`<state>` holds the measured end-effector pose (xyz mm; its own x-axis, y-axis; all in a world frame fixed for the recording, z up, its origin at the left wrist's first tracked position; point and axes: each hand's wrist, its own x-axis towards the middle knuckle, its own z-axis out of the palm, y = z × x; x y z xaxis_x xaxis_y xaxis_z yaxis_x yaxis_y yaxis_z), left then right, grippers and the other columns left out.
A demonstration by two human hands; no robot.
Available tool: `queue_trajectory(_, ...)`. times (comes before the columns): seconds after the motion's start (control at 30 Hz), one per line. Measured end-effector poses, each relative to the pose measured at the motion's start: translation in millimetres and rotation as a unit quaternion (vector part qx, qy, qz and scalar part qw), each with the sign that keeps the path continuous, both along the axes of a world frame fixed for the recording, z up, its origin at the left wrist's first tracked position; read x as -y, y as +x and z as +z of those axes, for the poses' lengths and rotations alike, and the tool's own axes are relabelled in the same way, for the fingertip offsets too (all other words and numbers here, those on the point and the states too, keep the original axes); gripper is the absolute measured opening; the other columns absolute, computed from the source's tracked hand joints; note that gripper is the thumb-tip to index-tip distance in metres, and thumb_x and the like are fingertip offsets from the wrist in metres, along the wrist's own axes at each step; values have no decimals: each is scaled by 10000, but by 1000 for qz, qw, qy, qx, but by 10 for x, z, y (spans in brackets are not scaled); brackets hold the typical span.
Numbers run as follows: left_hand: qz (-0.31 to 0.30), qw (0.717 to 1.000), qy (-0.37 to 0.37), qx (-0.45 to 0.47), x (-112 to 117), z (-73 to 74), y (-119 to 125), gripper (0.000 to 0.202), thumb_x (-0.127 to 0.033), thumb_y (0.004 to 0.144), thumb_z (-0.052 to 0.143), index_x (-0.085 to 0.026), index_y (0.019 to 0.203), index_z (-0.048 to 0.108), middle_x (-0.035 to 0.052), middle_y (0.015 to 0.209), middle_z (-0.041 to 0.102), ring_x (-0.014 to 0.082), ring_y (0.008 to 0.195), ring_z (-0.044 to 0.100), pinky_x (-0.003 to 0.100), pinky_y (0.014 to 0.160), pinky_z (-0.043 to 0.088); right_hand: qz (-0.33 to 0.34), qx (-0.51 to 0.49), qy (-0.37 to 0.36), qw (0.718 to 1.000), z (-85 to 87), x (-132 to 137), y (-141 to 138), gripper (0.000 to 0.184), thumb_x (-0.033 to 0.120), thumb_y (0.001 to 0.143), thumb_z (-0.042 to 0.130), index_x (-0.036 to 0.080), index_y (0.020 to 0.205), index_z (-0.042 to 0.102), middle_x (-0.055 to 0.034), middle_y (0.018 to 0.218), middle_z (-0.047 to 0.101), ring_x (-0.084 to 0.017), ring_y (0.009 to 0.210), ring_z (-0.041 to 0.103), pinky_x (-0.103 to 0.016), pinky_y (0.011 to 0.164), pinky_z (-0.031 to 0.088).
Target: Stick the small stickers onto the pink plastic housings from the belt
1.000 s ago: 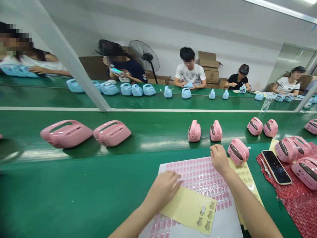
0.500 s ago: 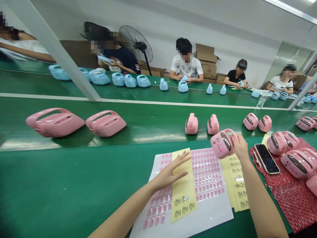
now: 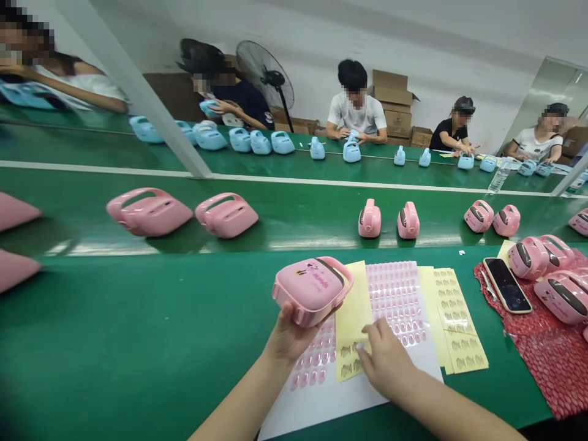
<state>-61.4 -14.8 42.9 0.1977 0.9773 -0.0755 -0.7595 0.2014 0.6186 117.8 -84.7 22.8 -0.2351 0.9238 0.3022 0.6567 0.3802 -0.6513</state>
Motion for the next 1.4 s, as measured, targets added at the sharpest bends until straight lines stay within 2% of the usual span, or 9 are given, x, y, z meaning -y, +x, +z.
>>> queue_trajectory(0.1,33,999,-27,8,33,45,-5,858,-562,475,750,-278,1235,468,79,1072,666,333,1018,571,491,823,479,72,143,45,986,-148,36,91,157,107,783,476,165,909,550,-94,853,573,-216,765,545,-335,636,488)
queue_trajectory(0.27,26,996,-87,10,118,92,72,635,-458,698,626,-233,1262,444,61,961,698,278,924,621,446,783,504,153,192,79,966,-7,-215,245,157,91,808,475,161,886,591,-84,874,633,-196,787,559,-310,682,491)
queue_trajectory(0.33,25,995,-96,2,134,95,111,600,-409,713,622,-197,1251,461,67,918,707,257,879,635,395,771,513,109,186,72,974,-4,-268,241,141,84,774,524,155,867,603,-89,899,638,-199,810,562,-311,702,493)
queue_trajectory(0.47,44,994,-95,-15,151,102,165,530,-367,734,616,-195,1220,497,64,904,709,226,802,650,341,717,530,-65,192,81,976,-155,-242,119,90,90,735,564,145,777,622,-118,865,629,-230,788,552,-365,684,490)
queue_trajectory(0.57,51,993,-109,-19,161,106,168,477,-354,764,587,-196,1208,509,64,896,707,219,805,651,337,718,533,-108,175,77,976,-247,-204,33,120,83,748,531,159,720,619,-113,825,618,-227,768,545,-368,671,484)
queue_trajectory(0.8,64,988,-135,-28,157,55,146,370,-335,822,514,-197,1164,542,68,926,698,214,825,652,352,757,533,-123,48,-57,990,-78,-190,4,172,40,736,473,174,663,554,-77,789,591,-196,773,553,-329,690,465)
queue_trajectory(1.03,74,983,-155,-58,164,36,124,484,-394,763,590,-203,1198,502,69,894,706,240,882,648,342,754,533,-104,-88,-222,966,82,-214,89,83,123,728,487,196,695,507,-8,729,571,-149,674,563,-264,600,455)
queue_trajectory(1.2,65,987,-140,-50,188,37,112,622,-436,653,687,-188,1192,503,76,893,710,271,940,627,352,775,526,-147,-1,-142,979,8,-302,11,115,103,708,519,199,643,515,-26,765,554,-152,653,567,-274,582,456)
queue_trajectory(1.4,52,992,-109,-47,197,2,82,698,-429,595,733,-202,1208,488,81,946,701,297,997,601,380,810,511,-109,37,-84,990,-28,-297,-25,147,70,717,507,197,646,533,-27,768,554,-131,610,562,-257,554,462)
